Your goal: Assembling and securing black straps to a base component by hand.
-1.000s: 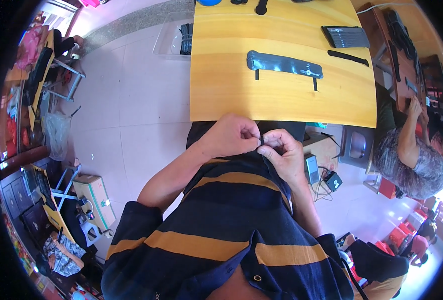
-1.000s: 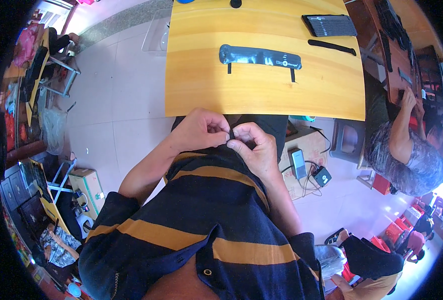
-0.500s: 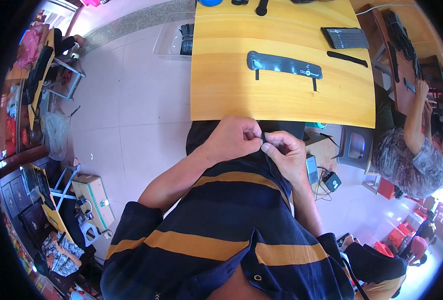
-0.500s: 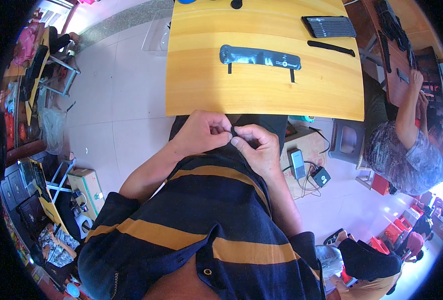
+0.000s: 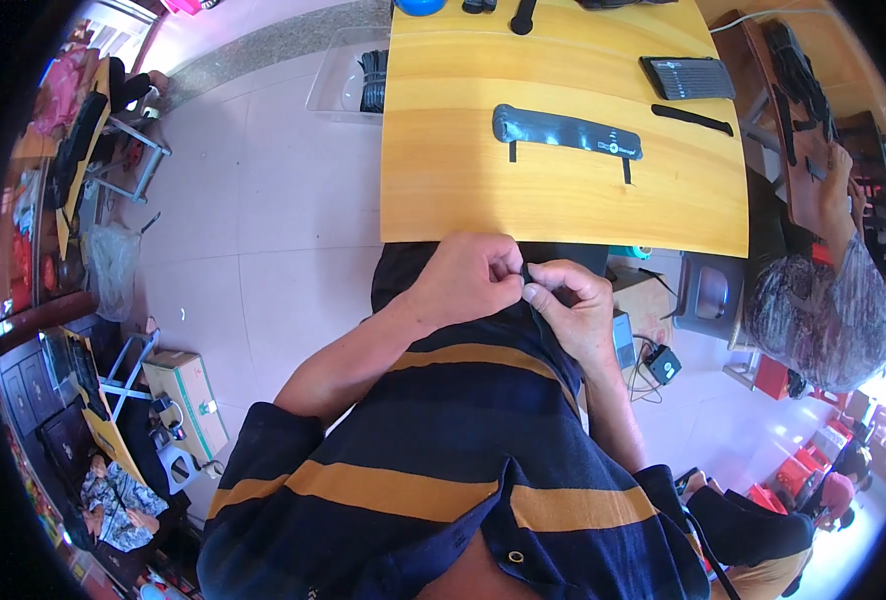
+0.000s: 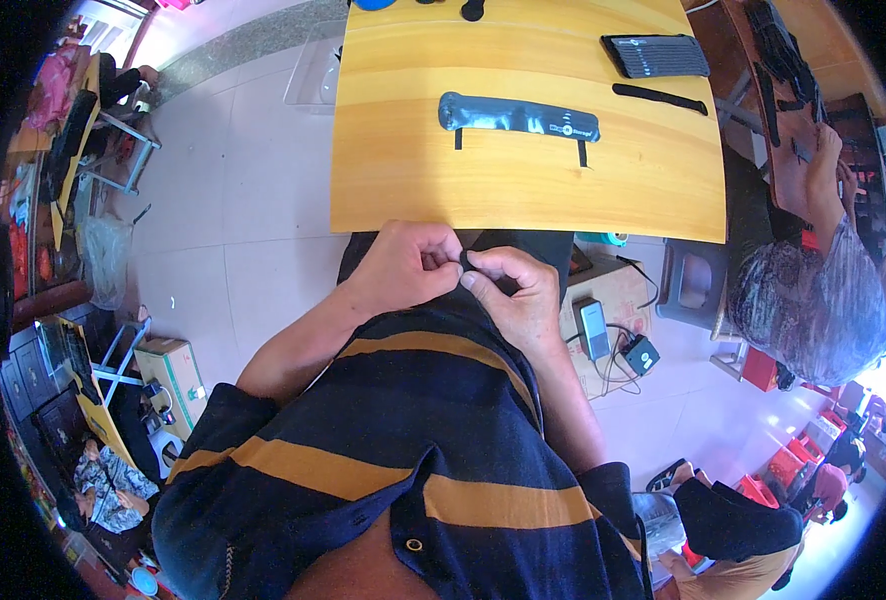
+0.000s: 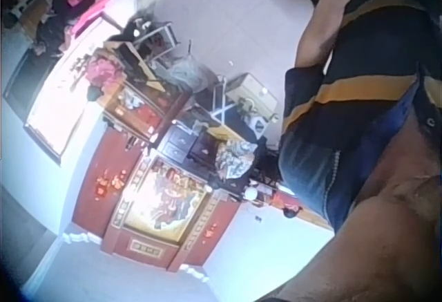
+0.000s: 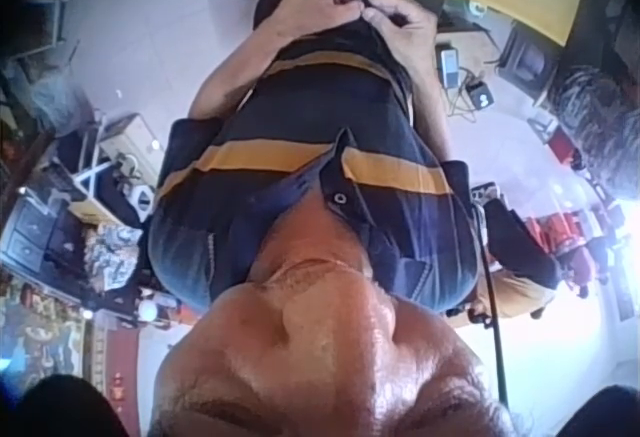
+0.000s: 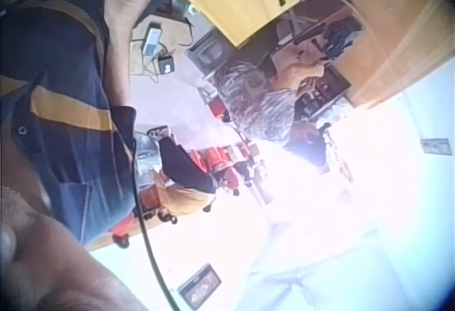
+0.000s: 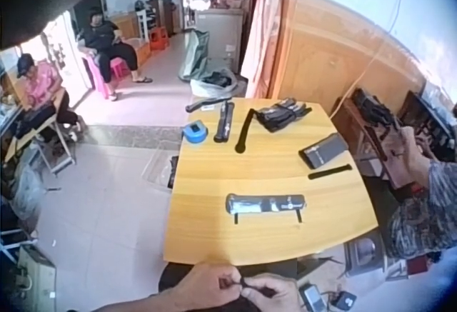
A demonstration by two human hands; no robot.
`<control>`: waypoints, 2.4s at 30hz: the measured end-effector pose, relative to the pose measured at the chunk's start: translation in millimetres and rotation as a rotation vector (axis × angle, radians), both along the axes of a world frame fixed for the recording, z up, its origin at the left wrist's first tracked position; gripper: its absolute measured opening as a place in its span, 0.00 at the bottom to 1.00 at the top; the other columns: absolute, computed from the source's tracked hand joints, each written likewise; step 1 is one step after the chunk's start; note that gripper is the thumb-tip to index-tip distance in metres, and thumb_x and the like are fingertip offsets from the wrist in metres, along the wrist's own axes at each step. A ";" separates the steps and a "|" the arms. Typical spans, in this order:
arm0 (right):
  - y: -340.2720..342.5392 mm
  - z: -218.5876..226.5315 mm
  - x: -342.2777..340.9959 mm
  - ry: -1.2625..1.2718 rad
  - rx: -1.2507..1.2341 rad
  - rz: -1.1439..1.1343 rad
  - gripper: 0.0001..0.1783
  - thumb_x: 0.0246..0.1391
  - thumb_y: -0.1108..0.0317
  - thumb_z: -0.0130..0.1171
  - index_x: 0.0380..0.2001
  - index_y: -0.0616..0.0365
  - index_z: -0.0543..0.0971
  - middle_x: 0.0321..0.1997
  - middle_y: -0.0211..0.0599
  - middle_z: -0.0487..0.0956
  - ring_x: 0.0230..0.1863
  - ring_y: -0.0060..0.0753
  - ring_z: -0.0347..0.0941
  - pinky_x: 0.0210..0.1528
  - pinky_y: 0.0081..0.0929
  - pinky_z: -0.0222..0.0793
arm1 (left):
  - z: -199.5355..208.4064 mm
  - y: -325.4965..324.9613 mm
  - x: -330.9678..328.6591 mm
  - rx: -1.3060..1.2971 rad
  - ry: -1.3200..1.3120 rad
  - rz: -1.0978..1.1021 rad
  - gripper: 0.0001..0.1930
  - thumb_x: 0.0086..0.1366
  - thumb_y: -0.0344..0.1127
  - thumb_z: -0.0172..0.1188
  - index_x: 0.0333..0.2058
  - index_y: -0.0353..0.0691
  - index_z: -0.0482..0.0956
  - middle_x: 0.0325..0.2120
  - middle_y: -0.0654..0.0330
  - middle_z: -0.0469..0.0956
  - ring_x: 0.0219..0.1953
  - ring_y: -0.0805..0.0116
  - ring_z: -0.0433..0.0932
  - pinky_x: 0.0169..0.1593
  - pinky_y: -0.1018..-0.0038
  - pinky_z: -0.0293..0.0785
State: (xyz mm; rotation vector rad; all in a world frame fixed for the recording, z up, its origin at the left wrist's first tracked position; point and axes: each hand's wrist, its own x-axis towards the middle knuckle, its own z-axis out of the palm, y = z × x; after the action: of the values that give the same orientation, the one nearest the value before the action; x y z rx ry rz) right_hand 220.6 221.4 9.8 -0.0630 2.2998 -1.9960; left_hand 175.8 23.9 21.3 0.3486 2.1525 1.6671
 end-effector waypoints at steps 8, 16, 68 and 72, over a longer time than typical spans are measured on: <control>-0.8 9.0 -0.6 0.191 0.170 0.017 0.12 0.48 0.80 0.71 0.38 0.63 0.86 0.38 0.43 0.86 0.40 0.32 0.84 0.44 0.25 0.77 | -9.4 5.7 4.5 0.037 0.018 0.036 0.04 0.52 0.27 0.63 0.25 0.34 0.78 0.17 0.56 0.79 0.19 0.68 0.78 0.25 0.71 0.72; -6.8 15.9 3.5 0.262 0.207 0.026 0.12 0.48 0.81 0.71 0.38 0.63 0.86 0.40 0.46 0.86 0.41 0.37 0.85 0.44 0.28 0.79 | -13.2 7.2 6.6 0.135 -0.050 0.063 0.03 0.53 0.23 0.61 0.26 0.34 0.75 0.16 0.62 0.74 0.19 0.77 0.71 0.24 0.74 0.66; 2.6 6.4 3.4 0.137 -0.054 -0.020 0.12 0.52 0.83 0.69 0.41 0.62 0.86 0.40 0.42 0.86 0.43 0.30 0.82 0.47 0.25 0.76 | 0.2 4.5 1.8 0.385 -0.427 -0.001 0.03 0.60 0.25 0.59 0.31 0.33 0.75 0.24 0.56 0.83 0.23 0.75 0.81 0.27 0.80 0.73; 1.9 4.3 1.9 0.038 -0.197 -0.025 0.11 0.53 0.82 0.68 0.41 0.63 0.86 0.41 0.41 0.85 0.43 0.29 0.81 0.47 0.24 0.76 | 1.6 1.6 2.6 0.423 -0.369 -0.023 0.03 0.66 0.26 0.57 0.33 0.33 0.75 0.26 0.57 0.82 0.25 0.76 0.80 0.29 0.80 0.75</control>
State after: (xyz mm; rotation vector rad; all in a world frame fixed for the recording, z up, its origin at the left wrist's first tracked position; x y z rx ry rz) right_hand 222.5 223.3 14.1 -0.0885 2.1277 -2.2464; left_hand 178.4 25.4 22.8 0.1611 1.5245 1.9892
